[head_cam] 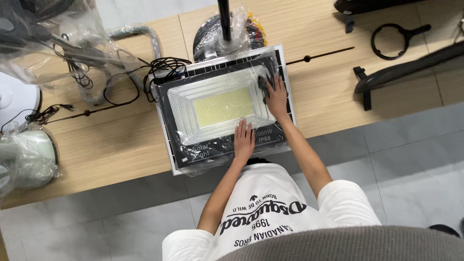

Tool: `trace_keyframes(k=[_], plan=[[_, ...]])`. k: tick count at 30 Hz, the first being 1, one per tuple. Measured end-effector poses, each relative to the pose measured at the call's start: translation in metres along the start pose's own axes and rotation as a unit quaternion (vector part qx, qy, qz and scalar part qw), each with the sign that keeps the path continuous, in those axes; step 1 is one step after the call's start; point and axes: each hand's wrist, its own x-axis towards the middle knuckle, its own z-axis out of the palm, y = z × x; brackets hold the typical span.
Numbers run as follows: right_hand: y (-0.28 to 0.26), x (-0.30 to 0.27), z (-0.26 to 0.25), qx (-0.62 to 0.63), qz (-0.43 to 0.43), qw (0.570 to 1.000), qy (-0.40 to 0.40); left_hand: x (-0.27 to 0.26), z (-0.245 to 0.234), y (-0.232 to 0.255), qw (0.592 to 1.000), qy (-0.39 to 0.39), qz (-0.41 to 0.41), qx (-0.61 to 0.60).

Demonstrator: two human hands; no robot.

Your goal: The person cleans a solar light panel with a cloth, wiping across the surface of the lamp and the attached solar panel.

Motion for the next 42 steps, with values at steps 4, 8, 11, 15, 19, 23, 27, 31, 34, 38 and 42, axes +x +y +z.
trace_keyframes(k=[4,8,11,15,19,23,27,31,34,38,42], plan=[[-0.021,-0.075,-0.021,-0.003,0.058,0.998,-0.007,-0.008,0.004,-0.006,1.0,0.001,0.018,0.005],[-0.035,-0.137,-0.037,-0.032,0.124,0.99,-0.052,-0.021,0.005,-0.013,0.999,-0.003,0.04,0.019],[-0.044,-0.166,-0.045,-0.03,0.142,0.988,-0.046,-0.038,-0.002,-0.014,1.0,-0.022,0.017,0.005],[-0.051,-0.193,-0.054,-0.024,0.146,0.988,-0.031,-0.059,-0.012,-0.019,0.998,-0.008,0.04,0.049],[-0.067,-0.227,-0.055,0.015,0.158,0.987,-0.013,-0.063,-0.016,-0.019,0.997,0.004,0.049,0.055],[-0.09,-0.264,-0.056,0.129,0.136,0.982,0.024,-0.066,-0.022,-0.014,0.997,-0.005,0.022,0.072],[-0.096,-0.295,-0.065,0.223,0.2,0.954,0.02,-0.073,-0.029,-0.009,0.998,-0.005,-0.014,0.054],[-0.056,-0.284,-0.078,0.182,0.295,0.925,0.155,-0.089,-0.019,-0.004,0.997,-0.008,-0.08,0.014],[-0.017,-0.27,-0.089,0.227,0.419,0.862,0.172,-0.089,-0.011,0.013,0.989,-0.001,-0.144,0.02],[0.038,-0.226,-0.08,0.165,0.312,0.924,0.147,-0.061,0.006,0.056,0.987,0.025,-0.149,-0.052],[0.078,-0.181,-0.047,0.168,0.188,0.967,0.022,-0.004,0.048,0.076,0.996,0.001,-0.059,-0.063]])
